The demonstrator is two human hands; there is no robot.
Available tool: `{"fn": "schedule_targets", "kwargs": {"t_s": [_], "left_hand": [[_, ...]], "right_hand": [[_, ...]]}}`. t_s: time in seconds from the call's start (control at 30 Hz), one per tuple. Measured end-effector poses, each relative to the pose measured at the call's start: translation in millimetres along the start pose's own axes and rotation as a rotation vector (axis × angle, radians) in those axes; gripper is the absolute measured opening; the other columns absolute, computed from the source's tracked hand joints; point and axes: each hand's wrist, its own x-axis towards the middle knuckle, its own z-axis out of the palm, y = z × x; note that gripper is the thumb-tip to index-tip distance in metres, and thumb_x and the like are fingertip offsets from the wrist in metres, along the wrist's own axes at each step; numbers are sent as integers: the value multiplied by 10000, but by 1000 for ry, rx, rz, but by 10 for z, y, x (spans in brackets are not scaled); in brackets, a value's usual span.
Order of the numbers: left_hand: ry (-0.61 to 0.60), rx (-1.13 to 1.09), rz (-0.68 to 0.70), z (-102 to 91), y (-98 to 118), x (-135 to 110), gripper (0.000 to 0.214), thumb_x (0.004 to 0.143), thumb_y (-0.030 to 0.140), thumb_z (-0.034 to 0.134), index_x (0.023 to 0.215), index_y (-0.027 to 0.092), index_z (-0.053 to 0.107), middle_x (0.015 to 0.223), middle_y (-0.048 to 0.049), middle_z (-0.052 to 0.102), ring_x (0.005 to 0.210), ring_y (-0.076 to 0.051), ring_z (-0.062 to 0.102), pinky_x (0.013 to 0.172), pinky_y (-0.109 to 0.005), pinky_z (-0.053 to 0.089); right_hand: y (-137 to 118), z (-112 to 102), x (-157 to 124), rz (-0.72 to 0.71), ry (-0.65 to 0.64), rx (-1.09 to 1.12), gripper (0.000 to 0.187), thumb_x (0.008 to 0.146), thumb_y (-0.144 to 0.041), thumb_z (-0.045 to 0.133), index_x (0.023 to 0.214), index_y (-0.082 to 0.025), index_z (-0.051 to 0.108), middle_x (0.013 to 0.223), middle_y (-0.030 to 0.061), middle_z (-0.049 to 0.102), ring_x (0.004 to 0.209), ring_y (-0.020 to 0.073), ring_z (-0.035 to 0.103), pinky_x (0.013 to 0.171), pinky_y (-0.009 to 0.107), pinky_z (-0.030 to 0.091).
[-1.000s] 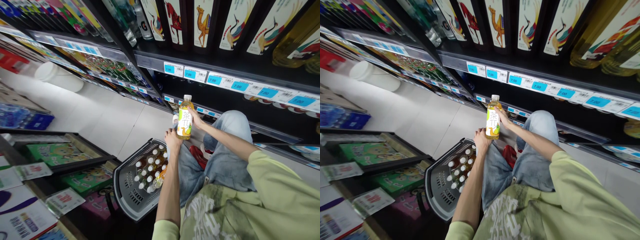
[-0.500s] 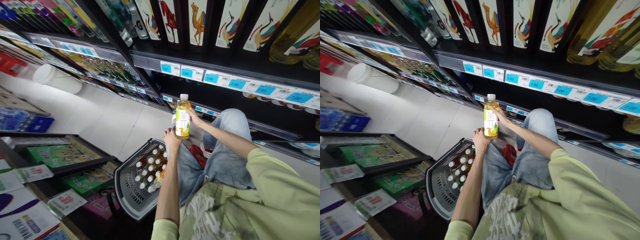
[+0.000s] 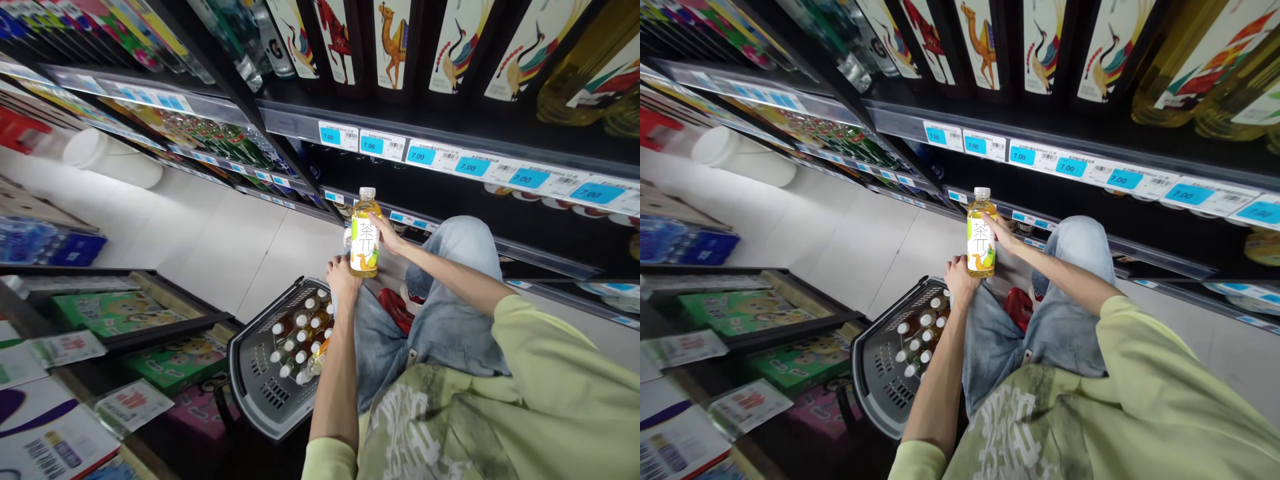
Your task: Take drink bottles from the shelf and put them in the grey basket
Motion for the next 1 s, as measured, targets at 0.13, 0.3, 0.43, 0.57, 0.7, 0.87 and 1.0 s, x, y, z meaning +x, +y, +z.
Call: {"fn": "schedule_targets", "kwargs": {"t_s": [0.13,0.3,0.43,0.57,0.7,0.87,1.0], "left_hand": [[8,5,-3,22,-8,8,392,1011,476,637,1265,192,726,1315,-184,676,1239,-353,604,921,-414,511],[12,-1,-1,40,-14,14,383,1011,468,627,1265,198,723,1319,-186,678,1236,-355,602,924,-423,510],[7,-5,-2,45,-19,19,385,1001,469,632,1259,198,723,1324,-186,678,1237,-361,598,920,-432,511],[11,-4,2,49,-23,19,390,993,455,633,1264,189,722,1318,-191,674,1226,-365,600,918,-438,514],[14,-10,3,45,-16,12,401,995,472,624,1260,188,723,1313,-191,675,1227,-367,595,917,-439,513],[9,-11,-3,39,-7,8,418,994,479,609,1281,198,723,1314,-190,667,1233,-362,586,925,-439,505],[8,-14,-4,41,-8,8,418,997,486,607,1277,198,726,1316,-189,668,1241,-362,585,934,-437,499]], "right_hand": [[7,-7,8,-9,-2,-16,674,701,-824,836,1096,-301,676,938,31,706,888,262,686,757,401,595],[23,-25,14,-13,-2,-18,645,716,-806,836,1099,-312,676,961,32,716,902,266,693,757,407,598],[37,-38,19,-3,-8,-22,640,714,-805,830,1096,-319,668,934,23,711,865,261,688,730,402,590],[43,-45,21,5,-10,-21,675,718,-846,805,1096,-305,668,973,37,736,887,266,705,742,405,594],[39,-49,14,43,2,-29,713,710,-864,796,1122,-297,664,1008,45,755,904,272,720,743,406,595],[31,-49,7,62,10,-23,698,707,-868,791,1074,-289,661,1005,51,755,930,283,725,767,416,600],[36,-50,19,70,7,-7,700,697,-859,801,1078,-288,668,997,53,751,929,290,720,771,428,600]]}}
